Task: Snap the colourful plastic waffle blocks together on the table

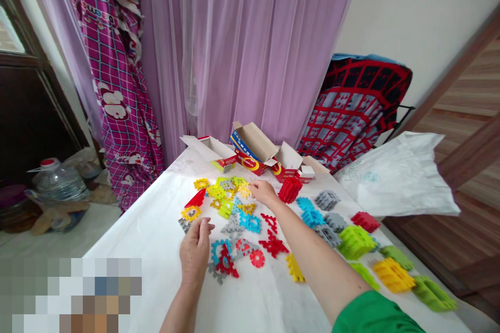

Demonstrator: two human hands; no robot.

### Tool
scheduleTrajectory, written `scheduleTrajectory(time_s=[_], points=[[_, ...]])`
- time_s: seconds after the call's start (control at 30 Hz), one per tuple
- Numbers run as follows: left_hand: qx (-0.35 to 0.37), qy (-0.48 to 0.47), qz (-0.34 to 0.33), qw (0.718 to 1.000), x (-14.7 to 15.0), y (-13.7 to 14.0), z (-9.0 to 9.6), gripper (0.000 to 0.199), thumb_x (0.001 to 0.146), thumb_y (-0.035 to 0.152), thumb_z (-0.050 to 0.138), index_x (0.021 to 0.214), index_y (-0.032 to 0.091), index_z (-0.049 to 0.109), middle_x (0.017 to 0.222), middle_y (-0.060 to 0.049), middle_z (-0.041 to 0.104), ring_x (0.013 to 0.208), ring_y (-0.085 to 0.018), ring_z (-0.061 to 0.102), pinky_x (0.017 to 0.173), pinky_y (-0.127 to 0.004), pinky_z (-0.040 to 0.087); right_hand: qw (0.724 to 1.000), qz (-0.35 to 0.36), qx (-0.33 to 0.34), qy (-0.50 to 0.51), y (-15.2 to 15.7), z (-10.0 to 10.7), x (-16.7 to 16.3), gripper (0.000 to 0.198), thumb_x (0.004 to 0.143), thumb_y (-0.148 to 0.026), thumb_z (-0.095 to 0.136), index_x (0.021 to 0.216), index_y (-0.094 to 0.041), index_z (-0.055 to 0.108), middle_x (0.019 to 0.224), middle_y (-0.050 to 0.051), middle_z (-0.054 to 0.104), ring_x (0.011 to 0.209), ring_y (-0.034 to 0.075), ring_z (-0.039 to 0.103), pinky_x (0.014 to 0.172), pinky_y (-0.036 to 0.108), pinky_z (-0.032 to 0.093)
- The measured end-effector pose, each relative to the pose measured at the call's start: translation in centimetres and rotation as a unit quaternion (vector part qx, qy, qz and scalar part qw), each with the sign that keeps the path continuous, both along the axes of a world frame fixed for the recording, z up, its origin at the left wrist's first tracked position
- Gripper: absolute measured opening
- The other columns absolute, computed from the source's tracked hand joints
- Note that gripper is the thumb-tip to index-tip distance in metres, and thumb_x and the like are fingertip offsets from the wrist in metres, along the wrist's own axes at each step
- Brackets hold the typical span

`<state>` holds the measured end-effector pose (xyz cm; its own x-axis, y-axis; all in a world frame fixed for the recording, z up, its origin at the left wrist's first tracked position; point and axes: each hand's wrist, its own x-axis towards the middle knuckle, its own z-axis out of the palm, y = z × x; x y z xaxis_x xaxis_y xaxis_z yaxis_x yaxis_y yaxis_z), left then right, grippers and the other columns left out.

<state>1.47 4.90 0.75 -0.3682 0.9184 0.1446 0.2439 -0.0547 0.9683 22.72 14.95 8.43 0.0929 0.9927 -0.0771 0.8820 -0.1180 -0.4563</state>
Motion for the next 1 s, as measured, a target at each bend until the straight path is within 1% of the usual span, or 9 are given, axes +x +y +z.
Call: scheduleTrajectory(time_s=[0.13, 0.33, 0.4, 0.47, 0.6, 0.7, 0.8, 0.9, 1.0], points=[[0.0, -0.004, -0.004, 1.0, -0.1, 0.0, 0.1, 0.047, 0.078, 0.064, 0.046, 0.086, 0.024, 0.069, 0.075, -0.005, 0.076, 0.073, -0.025, 0.072, 0.069, -0.036, 0.055, 0.996, 0.006, -0.049, 0.072, -2.4, 0.0, 1.6, 0.028, 0.095, -0.023, 0.049, 0.118, -0.016, 0.064, 0.086, 0.003, 0.075, 0.069, 0.012, 0.07, 0.057, 0.018, 0.051], [-0.002, -0.003, -0.005, 1.0, -0.1, 0.1, 0.2, 0.049, 0.076, 0.065, 0.046, 0.087, 0.023, 0.068, 0.076, -0.006, 0.077, 0.072, -0.025, 0.072, 0.068, -0.037, 0.055, 0.994, 0.035, -0.087, 0.051, -5.9, -0.6, 2.2, 0.019, 0.09, -0.018, 0.055, 0.101, -0.018, 0.071, 0.068, 0.001, 0.072, 0.057, 0.013, 0.067, 0.054, 0.02, 0.051], [0.0, -0.003, -0.005, 1.0, -0.1, 0.1, 0.2, 0.05, 0.076, 0.065, 0.046, 0.086, 0.023, 0.068, 0.076, -0.007, 0.077, 0.072, -0.025, 0.071, 0.068, -0.037, 0.055, 0.996, 0.047, -0.08, 0.009, -6.5, -0.4, 2.8, 0.016, 0.085, -0.015, 0.059, 0.091, -0.019, 0.073, 0.072, 0.003, 0.074, 0.065, 0.017, 0.07, 0.062, 0.023, 0.052], [-0.001, -0.003, -0.006, 1.0, -0.1, 0.1, 0.1, 0.05, 0.076, 0.065, 0.046, 0.087, 0.023, 0.068, 0.077, -0.007, 0.077, 0.073, -0.025, 0.071, 0.068, -0.037, 0.055, 0.995, 0.067, -0.061, -0.035, -6.9, 0.0, 3.4, 0.017, 0.081, -0.013, 0.06, 0.086, -0.019, 0.074, 0.084, 0.006, 0.076, 0.084, 0.022, 0.071, 0.074, 0.028, 0.053], [-0.008, -0.004, -0.009, 1.0, -0.1, 0.2, 0.1, 0.05, 0.076, 0.065, 0.046, 0.088, 0.022, 0.068, 0.078, -0.007, 0.077, 0.073, -0.025, 0.071, 0.068, -0.037, 0.055, 0.986, 0.14, -0.029, -0.084, -7.3, 0.7, 3.8, 0.032, 0.078, -0.011, 0.059, 0.103, -0.024, 0.075, 0.114, 0.007, 0.073, 0.111, 0.026, 0.064, 0.095, 0.033, 0.047], [-0.01, -0.002, -0.011, 1.0, -0.1, 0.2, 0.3, 0.049, 0.076, 0.065, 0.045, 0.088, 0.023, 0.068, 0.078, -0.007, 0.077, 0.073, -0.025, 0.071, 0.069, -0.037, 0.055, 0.956, 0.266, -0.009, -0.124, -7.4, 0.7, 3.0, 0.054, 0.073, -0.01, 0.064, 0.125, -0.025, 0.066, 0.134, 0.006, 0.063, 0.122, 0.025, 0.057, 0.103, 0.033, 0.042], [-0.009, 0.0, -0.016, 1.0, -0.2, 0.2, 0.4, 0.049, 0.076, 0.064, 0.045, 0.087, 0.023, 0.068, 0.077, -0.007, 0.077, 0.072, -0.024, 0.071, 0.069, -0.037, 0.055, 0.914, 0.367, 0.004, -0.174, -7.5, 0.6, 2.1, 0.062, 0.073, -0.01, 0.065, 0.133, -0.023, 0.059, 0.14, 0.008, 0.058, 0.128, 0.026, 0.053, 0.106, 0.036, 0.041], [-0.01, 0.001, -0.017, 1.0, -0.1, 0.2, 0.4, 0.049, 0.076, 0.064, 0.045, 0.086, 0.023, 0.068, 0.077, -0.007, 0.077, 0.072, -0.024, 0.071, 0.068, -0.037, 0.055, 0.909, 0.359, -0.008, -0.211, -7.5, 0.7, 1.4, 0.059, 0.075, -0.015, 0.065, 0.133, -0.025, 0.059, 0.134, 0.009, 0.061, 0.123, 0.027, 0.056, 0.101, 0.037, 0.046], [-0.013, 0.0, -0.015, 1.0, -0.1, 0.3, 0.3, 0.049, 0.077, 0.064, 0.044, 0.087, 0.023, 0.068, 0.077, -0.007, 0.076, 0.072, -0.024, 0.071, 0.069, -0.037, 0.055, 0.924, 0.294, -0.025, -0.242, -7.8, 1.1, 0.9, 0.06, 0.077, -0.031, 0.066, 0.136, -0.025, 0.055, 0.128, 0.012, 0.064, 0.113, 0.031, 0.062, 0.091, 0.039, 0.05]])
